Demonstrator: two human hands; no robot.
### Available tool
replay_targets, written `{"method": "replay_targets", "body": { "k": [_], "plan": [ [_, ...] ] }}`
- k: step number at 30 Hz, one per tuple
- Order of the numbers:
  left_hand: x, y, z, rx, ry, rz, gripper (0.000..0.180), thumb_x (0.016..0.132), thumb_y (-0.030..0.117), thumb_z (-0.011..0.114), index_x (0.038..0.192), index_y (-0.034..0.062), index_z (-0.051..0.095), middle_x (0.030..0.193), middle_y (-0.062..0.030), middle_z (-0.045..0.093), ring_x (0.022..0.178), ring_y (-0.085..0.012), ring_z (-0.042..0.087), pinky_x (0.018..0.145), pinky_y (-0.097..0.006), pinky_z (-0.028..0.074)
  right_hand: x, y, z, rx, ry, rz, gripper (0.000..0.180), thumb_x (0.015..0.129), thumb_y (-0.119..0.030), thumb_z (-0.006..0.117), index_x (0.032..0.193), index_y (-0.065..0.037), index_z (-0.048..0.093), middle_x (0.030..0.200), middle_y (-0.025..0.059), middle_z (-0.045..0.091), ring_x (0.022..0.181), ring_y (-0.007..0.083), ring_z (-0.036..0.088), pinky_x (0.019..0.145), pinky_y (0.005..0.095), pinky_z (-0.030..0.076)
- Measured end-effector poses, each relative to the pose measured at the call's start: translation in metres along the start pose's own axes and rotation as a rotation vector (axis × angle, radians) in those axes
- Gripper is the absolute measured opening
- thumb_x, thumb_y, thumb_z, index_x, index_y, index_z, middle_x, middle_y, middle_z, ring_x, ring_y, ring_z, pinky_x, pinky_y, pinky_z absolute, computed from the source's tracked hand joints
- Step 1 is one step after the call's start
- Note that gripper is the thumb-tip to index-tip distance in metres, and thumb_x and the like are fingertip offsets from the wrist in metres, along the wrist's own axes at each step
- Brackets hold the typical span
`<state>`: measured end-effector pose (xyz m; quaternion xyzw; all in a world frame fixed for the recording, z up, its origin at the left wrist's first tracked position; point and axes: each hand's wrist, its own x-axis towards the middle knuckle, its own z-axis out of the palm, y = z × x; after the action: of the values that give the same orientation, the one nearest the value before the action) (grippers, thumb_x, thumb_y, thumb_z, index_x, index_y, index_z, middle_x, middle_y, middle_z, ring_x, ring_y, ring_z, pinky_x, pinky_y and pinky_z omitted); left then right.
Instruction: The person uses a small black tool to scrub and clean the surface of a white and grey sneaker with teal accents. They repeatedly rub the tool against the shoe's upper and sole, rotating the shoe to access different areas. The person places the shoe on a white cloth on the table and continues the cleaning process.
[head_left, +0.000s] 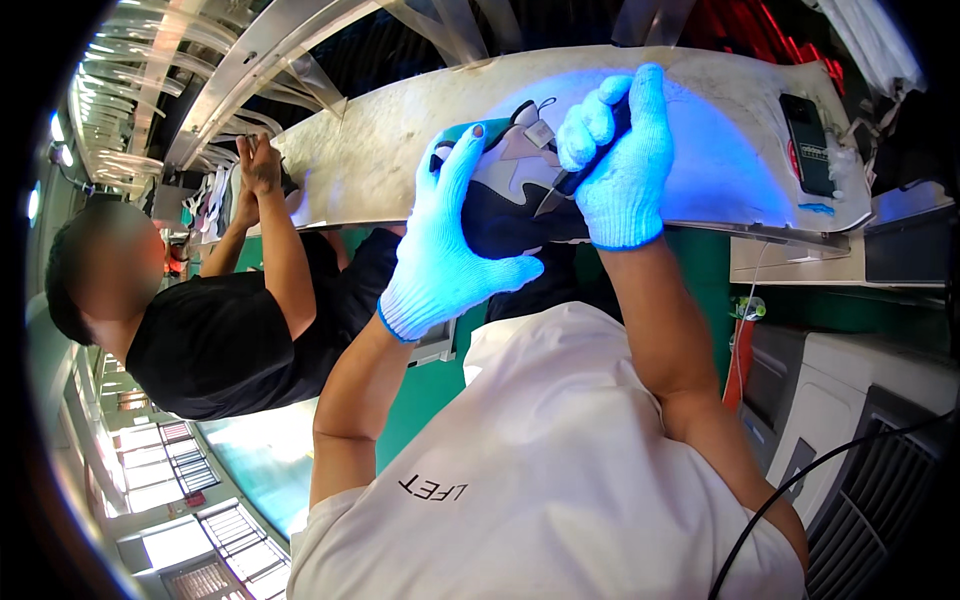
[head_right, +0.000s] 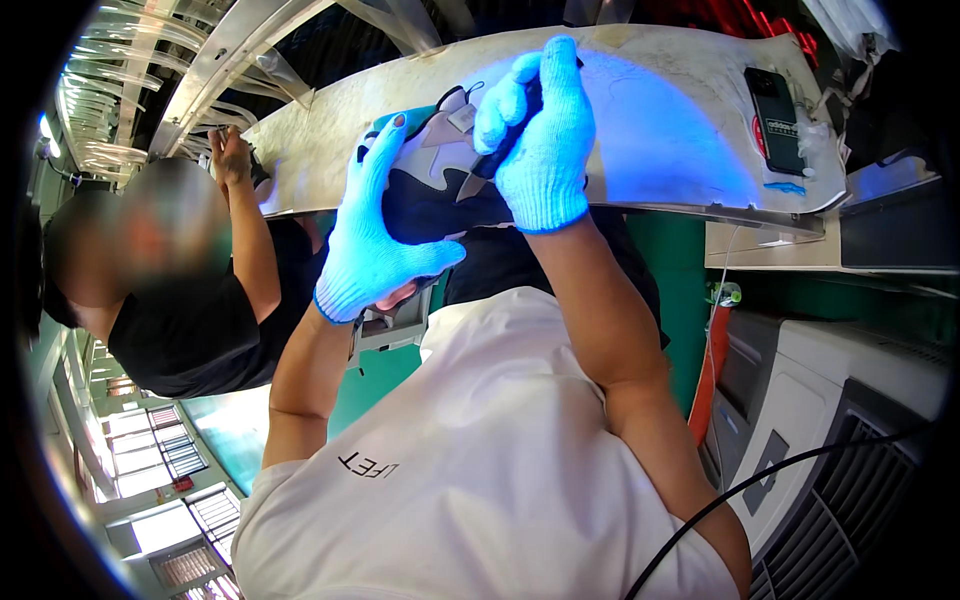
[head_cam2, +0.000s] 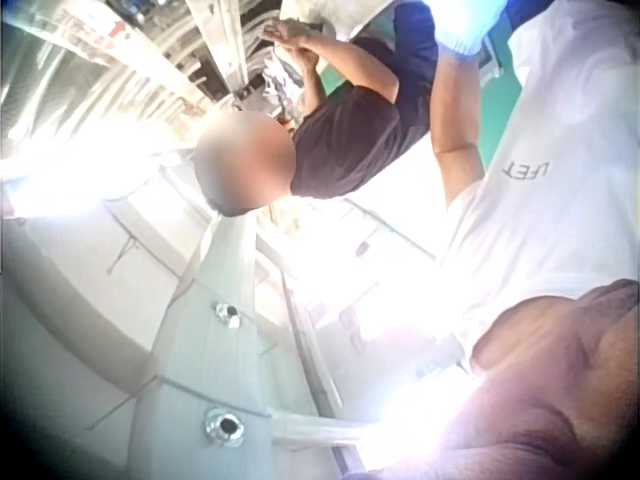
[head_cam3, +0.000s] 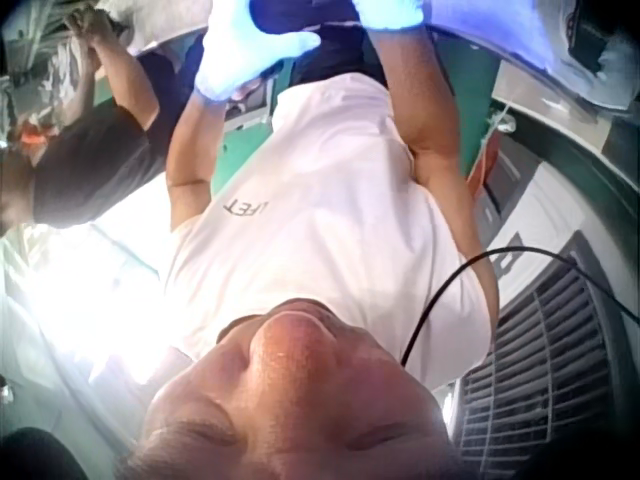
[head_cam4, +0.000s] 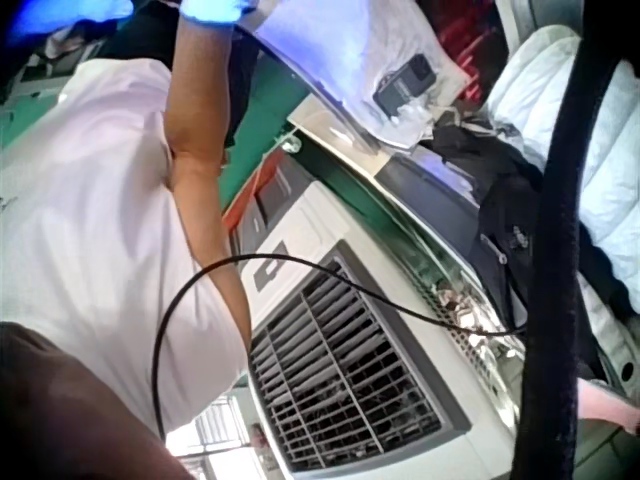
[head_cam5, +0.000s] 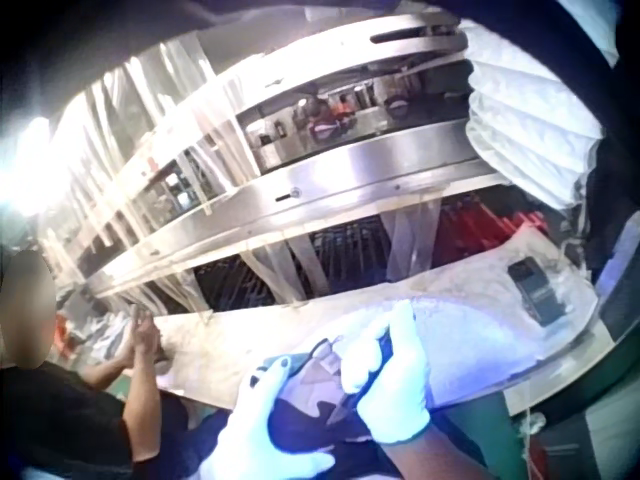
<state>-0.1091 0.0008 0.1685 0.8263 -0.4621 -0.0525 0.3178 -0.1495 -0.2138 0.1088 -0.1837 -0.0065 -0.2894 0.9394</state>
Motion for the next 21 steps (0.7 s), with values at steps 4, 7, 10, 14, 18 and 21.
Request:
{"method": "replay_targets", "body": {
  "k": [4, 7, 10, 14, 18, 21],
  "plan": [
    [-0.007, 0.0, 0.001, -0.082, 0.028, -0.002, 0.13, 0.062, 0.019, 0.105, 0.173, 0.0074, 0.038, 0.172, -0.0226, 0.04, 0.161, -0.0425, 0.04, 0.131, -0.052, 0.036, 0.006, -0.002, -0.012, 0.253, -0.347, 0.211, 0.052, 0.117, -0.06, 0.05, 0.094, -0.017, 0.067, 0.066, 0.002, 0.055, 0.05, 0.021, 0.052, 0.045, 0.0377, 0.041],
    [-0.007, 0.002, 0.001, -0.093, 0.007, -0.063, 0.131, 0.064, 0.021, 0.105, 0.174, 0.0067, 0.035, 0.172, -0.0237, 0.04, 0.162, -0.0417, 0.039, 0.132, -0.052, 0.036, -0.002, 0.0, -0.006, 0.151, -0.149, 0.16, 0.051, 0.116, -0.061, 0.052, 0.095, -0.017, 0.067, 0.067, 0.0021, 0.055, 0.053, 0.0204, 0.053, 0.046, 0.0379, 0.042],
    [-0.009, 0.003, -0.003, -0.107, 0.006, -0.049, 0.126, 0.069, 0.023, 0.103, 0.174, 0.0058, 0.036, 0.173, -0.0233, 0.039, 0.161, -0.0391, 0.041, 0.131, -0.05, 0.038, -0.004, 0.004, -0.002, 0.039, -0.016, 0.092, 0.049, 0.115, -0.06, 0.057, 0.095, -0.015, 0.065, 0.067, 0.0023, 0.055, 0.055, 0.0202, 0.055, 0.048, 0.0375, 0.044],
    [-0.008, 0.005, 0.008, -0.446, 0.059, -0.24, 0.109, 0.073, 0.015, 0.098, 0.169, 0.0053, 0.047, 0.165, -0.0196, 0.048, 0.152, -0.0343, 0.051, 0.125, -0.046, 0.045, -0.013, 0.005, 0.006, -0.024, 0.062, 0.045, 0.046, 0.116, -0.054, 0.058, 0.095, -0.013, 0.064, 0.066, 0.0022, 0.055, 0.054, 0.0205, 0.055, 0.048, 0.0375, 0.046],
    [-0.009, 0.006, 0.015, -0.658, 0.159, -0.373, 0.095, 0.071, 0.001, 0.093, 0.16, 0.0045, 0.061, 0.145, -0.0122, 0.058, 0.136, -0.0273, 0.063, 0.113, -0.04, 0.059, -0.013, -0.005, -0.008, -0.174, -0.012, -0.068, 0.043, 0.117, -0.051, 0.057, 0.097, -0.013, 0.064, 0.065, 0.0027, 0.053, 0.053, 0.0202, 0.055, 0.048, 0.0375, 0.046],
    [-0.007, 0.004, 0.015, -0.658, 0.184, -0.393, 0.093, 0.069, 0.0, 0.093, 0.157, 0.0025, 0.063, 0.133, -0.0098, 0.06, 0.131, -0.0265, 0.065, 0.112, -0.04, 0.06, -0.005, -0.01, -0.005, -0.113, -0.142, 0.177, 0.045, 0.118, -0.052, 0.053, 0.096, -0.015, 0.064, 0.066, 0.0003, 0.05, 0.053, 0.0172, 0.05, 0.048, 0.0341, 0.039]
  ]
}}
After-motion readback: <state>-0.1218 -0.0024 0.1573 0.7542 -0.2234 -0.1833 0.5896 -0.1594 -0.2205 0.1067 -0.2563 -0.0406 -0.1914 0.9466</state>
